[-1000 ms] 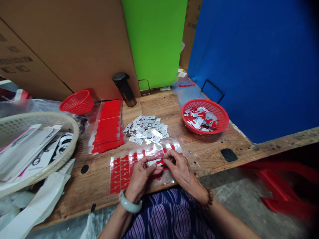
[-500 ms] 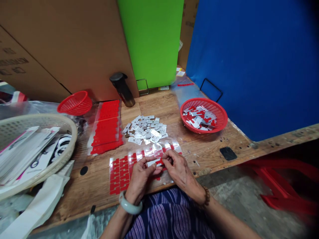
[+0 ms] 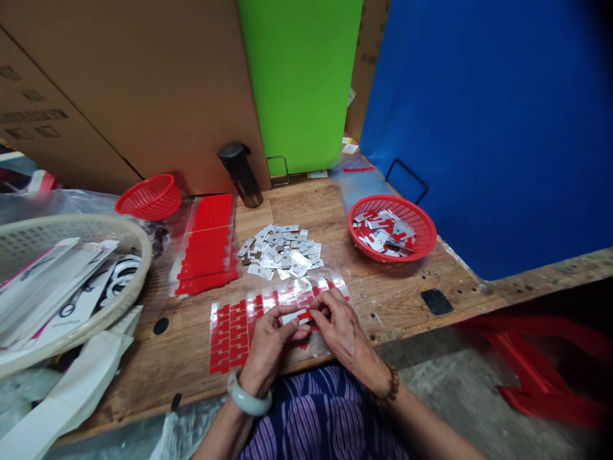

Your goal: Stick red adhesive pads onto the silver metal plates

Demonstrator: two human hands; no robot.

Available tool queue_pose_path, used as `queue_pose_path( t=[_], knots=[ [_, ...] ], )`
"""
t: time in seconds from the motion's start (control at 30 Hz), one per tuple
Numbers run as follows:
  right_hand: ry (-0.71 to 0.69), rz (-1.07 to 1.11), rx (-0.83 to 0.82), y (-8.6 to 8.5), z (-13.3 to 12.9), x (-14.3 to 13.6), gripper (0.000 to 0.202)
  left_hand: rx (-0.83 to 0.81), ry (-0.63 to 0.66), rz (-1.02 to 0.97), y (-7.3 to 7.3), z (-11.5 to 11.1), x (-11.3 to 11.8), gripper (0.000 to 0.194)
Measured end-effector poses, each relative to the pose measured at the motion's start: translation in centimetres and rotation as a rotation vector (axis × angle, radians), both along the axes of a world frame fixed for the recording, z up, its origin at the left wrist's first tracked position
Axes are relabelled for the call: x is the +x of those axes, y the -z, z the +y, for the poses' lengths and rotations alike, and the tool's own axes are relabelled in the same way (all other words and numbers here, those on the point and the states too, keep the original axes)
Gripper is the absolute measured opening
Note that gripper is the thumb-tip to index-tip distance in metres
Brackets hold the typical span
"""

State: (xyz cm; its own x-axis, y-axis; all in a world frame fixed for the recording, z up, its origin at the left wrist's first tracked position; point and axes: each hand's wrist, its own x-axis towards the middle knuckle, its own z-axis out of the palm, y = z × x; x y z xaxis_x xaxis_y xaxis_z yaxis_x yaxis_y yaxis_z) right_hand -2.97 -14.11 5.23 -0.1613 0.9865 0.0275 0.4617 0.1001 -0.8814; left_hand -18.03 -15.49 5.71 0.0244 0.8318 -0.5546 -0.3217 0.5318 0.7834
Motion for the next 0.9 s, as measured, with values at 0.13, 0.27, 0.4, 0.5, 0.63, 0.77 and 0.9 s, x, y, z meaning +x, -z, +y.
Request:
queue_pose_path(
  t=[0.13,0.27,0.4,0.5,0.63,0.77,0.9],
  knots=[
    [0.003,-0.011,0.023,0.0,-0.1,-0.3,0.009,0.0,-0.009,0.003,0.1,-0.1,-0.2,0.043],
    [0.006,-0.019,0.038,0.0,-0.4,-0.8,0.009,-0.011,-0.028,-0.014,0.1,-0.2,-0.4,0.043],
    [0.009,-0.035,0.064,0.2,-0.5,-0.8,0.012,-0.022,-0.044,-0.019,0.2,-0.4,-0.6,0.041],
    [0.08,-0.037,0.091,0.5,-0.1,-0.1,0.027,-0.021,-0.052,-0.007,0.4,-0.5,-0.9,0.038],
    [0.112,0.012,0.037,0.3,0.6,0.8,0.021,-0.026,-0.06,-0.014,0.5,-0.7,-1.3,0.036],
    [-0.019,0.176,-0.181,-0.1,0.6,0.4,0.026,-0.037,-0.056,-0.031,0.3,-0.8,-1.3,0.034],
    [-0.096,0.282,-0.341,0.0,0.4,-0.5,0.032,-0.053,-0.063,-0.062,-0.2,-0.9,-1.3,0.033]
  ],
)
